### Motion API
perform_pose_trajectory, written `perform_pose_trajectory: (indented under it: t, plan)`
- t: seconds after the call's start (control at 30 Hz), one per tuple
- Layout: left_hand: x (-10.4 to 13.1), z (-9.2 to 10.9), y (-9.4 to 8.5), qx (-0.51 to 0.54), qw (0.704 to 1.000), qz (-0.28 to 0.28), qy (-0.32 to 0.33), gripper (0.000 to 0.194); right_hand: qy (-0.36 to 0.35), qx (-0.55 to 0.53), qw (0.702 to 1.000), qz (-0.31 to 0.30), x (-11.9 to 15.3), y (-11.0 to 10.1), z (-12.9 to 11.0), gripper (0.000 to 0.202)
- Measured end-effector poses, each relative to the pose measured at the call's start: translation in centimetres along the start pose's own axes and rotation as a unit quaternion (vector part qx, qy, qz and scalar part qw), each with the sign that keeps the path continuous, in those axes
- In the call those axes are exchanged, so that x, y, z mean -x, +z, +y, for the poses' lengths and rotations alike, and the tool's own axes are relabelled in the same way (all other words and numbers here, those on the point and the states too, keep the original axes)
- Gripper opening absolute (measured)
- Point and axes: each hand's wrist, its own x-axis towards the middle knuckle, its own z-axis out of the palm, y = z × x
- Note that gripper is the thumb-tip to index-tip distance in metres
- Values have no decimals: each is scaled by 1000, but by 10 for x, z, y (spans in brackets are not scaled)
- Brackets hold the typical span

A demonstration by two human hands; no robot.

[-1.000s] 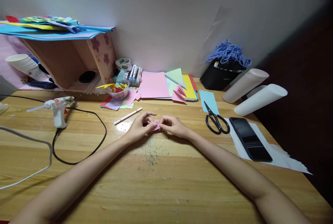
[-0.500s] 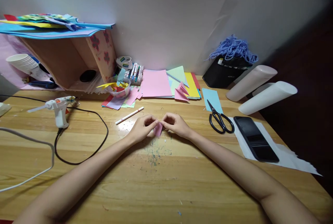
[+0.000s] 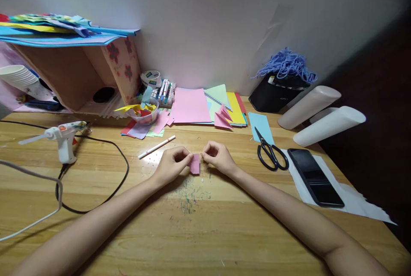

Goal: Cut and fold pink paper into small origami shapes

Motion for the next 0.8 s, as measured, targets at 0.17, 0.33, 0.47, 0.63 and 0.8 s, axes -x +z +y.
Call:
perform_pose_trajectory:
  t: [0.17, 0.33, 0.47, 0.63, 0.8]
  plan:
    - [-1, 1, -1, 98, 994, 31, -24, 25, -8, 14, 999, -52, 1, 2, -4, 20]
    - [-2, -3, 1, 155, 986, 45, -34, 23, -16, 64, 994, -91, 7, 7, -10, 21]
    - [-2, -6, 3, 190, 978, 30, -78, 25, 5, -33, 999, 15, 2, 4, -7, 25]
    - [-2, 1, 4, 161, 982, -60, -78, 31, 10, -83, 994, 74, -1, 0, -5, 28]
    - [1, 5, 4, 85, 986, -99, -105, 34, -12, -62, 997, 33, 4, 2, -3, 22]
